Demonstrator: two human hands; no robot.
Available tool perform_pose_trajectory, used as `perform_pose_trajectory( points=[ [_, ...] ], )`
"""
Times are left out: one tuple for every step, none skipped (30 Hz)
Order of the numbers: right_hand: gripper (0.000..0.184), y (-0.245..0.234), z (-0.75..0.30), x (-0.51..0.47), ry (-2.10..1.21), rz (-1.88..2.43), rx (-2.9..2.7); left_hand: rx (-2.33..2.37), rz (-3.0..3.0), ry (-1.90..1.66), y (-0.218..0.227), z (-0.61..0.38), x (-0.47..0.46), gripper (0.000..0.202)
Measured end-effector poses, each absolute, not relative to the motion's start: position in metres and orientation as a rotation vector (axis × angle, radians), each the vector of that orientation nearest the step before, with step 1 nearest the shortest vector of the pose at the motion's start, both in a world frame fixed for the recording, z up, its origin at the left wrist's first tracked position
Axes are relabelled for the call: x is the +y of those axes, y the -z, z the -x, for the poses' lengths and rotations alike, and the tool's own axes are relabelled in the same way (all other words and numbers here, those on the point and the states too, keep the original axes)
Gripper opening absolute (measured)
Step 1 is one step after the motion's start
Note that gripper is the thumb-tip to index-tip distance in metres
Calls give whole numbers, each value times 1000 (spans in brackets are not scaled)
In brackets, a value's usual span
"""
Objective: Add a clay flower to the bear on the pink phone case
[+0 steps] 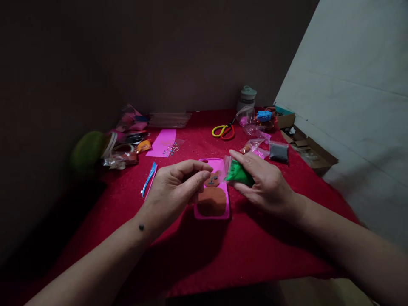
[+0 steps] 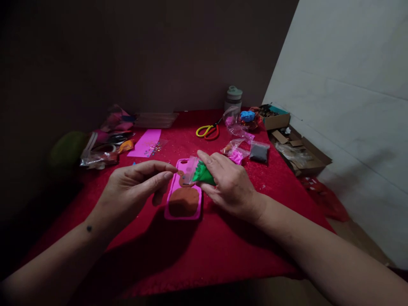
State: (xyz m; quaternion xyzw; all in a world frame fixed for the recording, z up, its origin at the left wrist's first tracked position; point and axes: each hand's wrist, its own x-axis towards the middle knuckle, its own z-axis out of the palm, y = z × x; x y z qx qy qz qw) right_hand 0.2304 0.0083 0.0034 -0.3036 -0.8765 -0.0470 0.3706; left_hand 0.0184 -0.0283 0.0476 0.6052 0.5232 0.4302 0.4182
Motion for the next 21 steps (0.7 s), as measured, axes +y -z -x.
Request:
perform_pose_trajectory(
  points=[
    [52, -4, -230, 8, 97, 773, -2244, 1293, -1522, -1078, -47, -19, -29, 12],
    [51, -4, -229, 7, 74, 773, -2239, 1267, -1531, -1077, -46, -20, -30, 12],
    [50, -4, -228, 7, 53, 779, -2234, 1243, -1544, -1071, -45, -20, -31, 13],
    [50, -4, -227, 6, 35, 786, -2231, 1225, -1559, -1066, -44, -21, -32, 14],
    [49, -5, -227, 6, 20, 792, -2229, 1213, -1575, -1063, -43, -21, -32, 15],
    [49, -5, -226, 6, 4, 794, -2230, 1210, -1594, -1058, -42, -21, -33, 17],
    [49, -5, -225, 6, -12, 792, -2228, 1213, -1617, -1046, -42, -21, -33, 19],
    [49, -4, -225, 5, -26, 787, -2224, 1220, -1641, -1031, -41, -21, -33, 21],
    [49, -4, -225, 5, -38, 784, -2217, 1224, -1664, -1013, -40, -21, -33, 23],
    [48, -3, -224, 5, -49, 785, -2207, 1220, -1682, -993, -39, -21, -33, 26],
    [48, -1, -224, 5, -61, 791, -2194, 1213, -1695, -973, -37, -20, -33, 28],
    [46, 0, -223, 4, -73, 802, -2181, 1209, -1713, -970, -35, -20, -33, 31],
    [44, 1, -222, 4, -88, 817, -2168, 1214, -1742, -979, -33, -20, -32, 32],
    [41, 2, -222, 3, -108, 834, -2156, 1223, -1786, -997, -31, -21, -32, 31],
    [39, 2, -220, 2, -132, 849, -2143, 1232, -1841, -1018, -29, -21, -32, 28],
    [37, 1, -219, 0, -149, 864, -2131, 1240, -1901, -1043, -27, -21, -32, 22],
    [36, -1, -218, -1, -185, 880, -2121, 1249, -1957, -1058, -26, -21, -31, 16],
    [36, -3, -217, -3, -260, 896, -2107, 1256, -1996, -1057, -25, -21, -31, 13],
    [36, -6, -216, -4, -381, 914, -2085, 1271, -2017, -1048, -25, -21, -31, 11],
    [34, -10, -216, -6, -539, 925, -2049, 1287, -2024, -1036, -26, -21, -32, 10],
    [31, -15, -216, -6, -722, 925, -1996, 1301, -2018, -1022, -26, -21, -32, 9]
  ],
)
